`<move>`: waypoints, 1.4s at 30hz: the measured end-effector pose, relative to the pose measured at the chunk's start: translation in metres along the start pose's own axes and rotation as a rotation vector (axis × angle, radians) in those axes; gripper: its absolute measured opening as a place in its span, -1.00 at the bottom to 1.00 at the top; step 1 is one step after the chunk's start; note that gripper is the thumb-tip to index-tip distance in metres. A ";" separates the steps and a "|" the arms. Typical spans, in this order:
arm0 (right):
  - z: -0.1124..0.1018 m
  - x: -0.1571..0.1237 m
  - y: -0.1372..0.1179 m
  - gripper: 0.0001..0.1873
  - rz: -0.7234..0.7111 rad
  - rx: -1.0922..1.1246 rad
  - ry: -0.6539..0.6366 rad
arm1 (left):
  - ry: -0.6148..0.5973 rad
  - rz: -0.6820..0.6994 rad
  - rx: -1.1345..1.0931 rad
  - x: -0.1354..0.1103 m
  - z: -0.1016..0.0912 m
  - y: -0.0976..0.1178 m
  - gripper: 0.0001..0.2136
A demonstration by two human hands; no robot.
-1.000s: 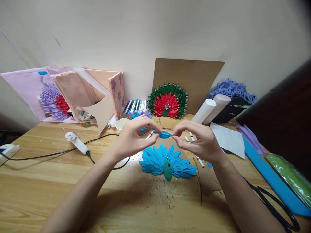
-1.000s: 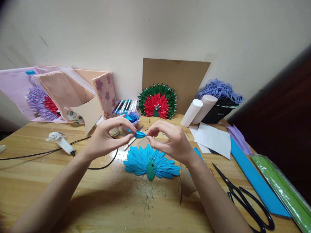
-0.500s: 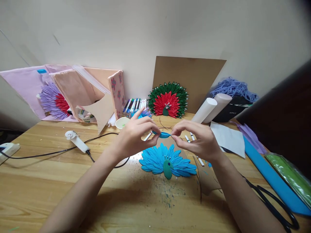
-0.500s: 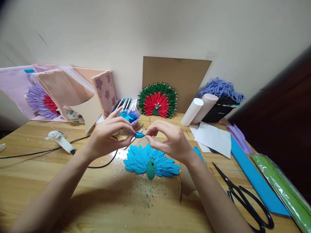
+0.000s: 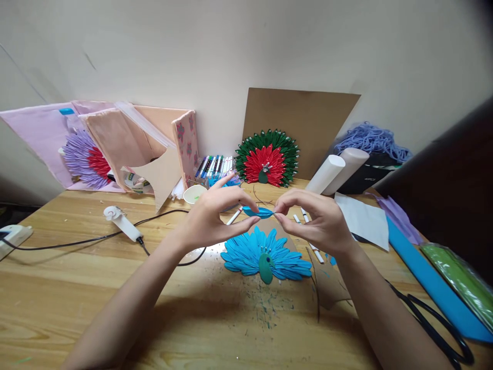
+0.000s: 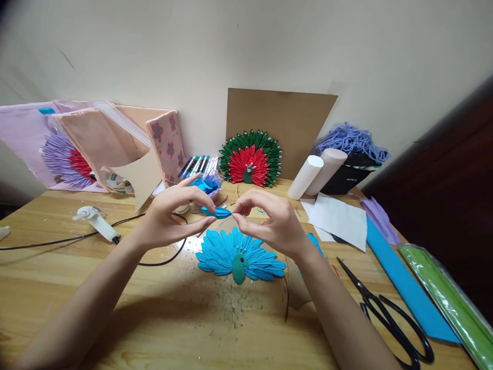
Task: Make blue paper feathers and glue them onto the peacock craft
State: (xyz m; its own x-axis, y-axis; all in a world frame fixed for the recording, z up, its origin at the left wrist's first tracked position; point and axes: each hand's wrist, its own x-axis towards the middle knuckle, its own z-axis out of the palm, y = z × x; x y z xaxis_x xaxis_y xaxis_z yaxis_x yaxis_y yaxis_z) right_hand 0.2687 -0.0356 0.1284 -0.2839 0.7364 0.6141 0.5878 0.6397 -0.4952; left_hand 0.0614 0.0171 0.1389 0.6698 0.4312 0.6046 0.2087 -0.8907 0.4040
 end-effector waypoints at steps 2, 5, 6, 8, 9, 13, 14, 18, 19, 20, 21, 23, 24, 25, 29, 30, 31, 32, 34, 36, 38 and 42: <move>0.000 0.000 0.000 -0.98 0.001 0.002 -0.005 | -0.011 -0.026 -0.035 0.001 0.000 0.000 -0.93; 0.000 0.000 -0.001 -0.98 -0.007 0.005 -0.005 | 0.011 -0.030 -0.071 0.001 0.002 0.000 -0.93; 0.000 0.000 -0.001 -0.97 -0.011 0.005 -0.003 | 0.020 -0.029 -0.076 0.001 0.003 0.000 -0.93; 0.000 0.000 -0.001 -0.96 -0.019 0.002 0.000 | 0.034 -0.025 -0.075 0.001 0.005 0.000 -0.93; 0.001 0.000 -0.001 -0.96 -0.024 -0.001 0.001 | 0.041 -0.026 -0.066 0.001 0.005 0.000 -0.93; 0.002 0.000 -0.002 -0.95 -0.034 -0.021 0.002 | 0.042 -0.055 0.007 0.000 0.007 0.003 -0.92; 0.003 0.000 -0.002 -0.95 -0.035 -0.024 0.003 | 0.041 -0.065 0.026 0.000 0.008 0.004 -0.92; 0.004 0.001 -0.002 -0.95 -0.038 -0.028 0.010 | 0.047 -0.072 0.072 -0.001 0.007 0.006 -0.93; 0.004 0.001 -0.003 -0.94 -0.037 -0.030 0.011 | 0.043 -0.064 0.077 -0.001 0.006 0.005 -0.92; 0.004 0.001 -0.003 -0.94 -0.037 -0.030 0.010 | 0.036 -0.053 0.079 -0.001 0.005 0.005 -0.92; 0.004 0.001 -0.003 -0.94 -0.036 -0.030 0.007 | 0.024 -0.042 0.081 -0.001 0.004 0.004 -0.92; 0.004 0.001 -0.003 -0.93 -0.036 -0.030 0.001 | 0.002 -0.027 0.081 -0.001 0.002 0.003 -0.92; 0.004 0.001 -0.003 -0.94 -0.037 -0.030 -0.002 | -0.012 -0.019 0.081 -0.001 0.001 0.002 -0.92; 0.004 0.001 -0.003 -0.94 -0.038 -0.029 -0.005 | -0.028 -0.011 0.079 -0.001 0.000 0.001 -0.91; 0.004 0.001 -0.002 -0.93 -0.039 -0.019 -0.020 | -0.101 0.033 0.078 0.000 -0.003 0.000 -0.90; 0.005 0.001 -0.003 -0.92 -0.037 -0.017 -0.024 | -0.112 0.043 0.086 0.000 -0.004 -0.001 -0.90; 0.005 0.001 -0.003 -0.92 -0.036 -0.015 -0.027 | -0.115 0.053 0.099 0.000 -0.004 -0.001 -0.90; 0.005 0.001 -0.003 -0.92 -0.035 -0.015 -0.029 | -0.115 0.064 0.118 -0.001 -0.003 -0.001 -0.90; 0.005 0.001 -0.003 -0.93 -0.039 -0.014 -0.030 | -0.108 0.084 0.166 -0.001 -0.002 -0.002 -0.90; 0.006 0.001 -0.003 -0.94 -0.046 -0.011 -0.033 | -0.093 0.104 0.213 -0.002 -0.001 -0.003 -0.90; 0.006 0.001 -0.003 -0.94 -0.049 -0.010 -0.037 | -0.071 0.123 0.253 -0.002 0.002 -0.003 -0.91; 0.007 0.000 -0.002 -0.94 -0.052 -0.013 -0.034 | -0.002 0.168 0.313 -0.003 0.007 -0.005 -0.92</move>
State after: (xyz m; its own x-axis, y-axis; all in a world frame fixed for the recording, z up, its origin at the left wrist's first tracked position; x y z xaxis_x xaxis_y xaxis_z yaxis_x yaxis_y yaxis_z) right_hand 0.2620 -0.0353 0.1254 -0.3399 0.7094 0.6175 0.5811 0.6746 -0.4552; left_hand 0.0633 0.0192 0.1307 0.7147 0.2745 0.6433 0.3032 -0.9504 0.0687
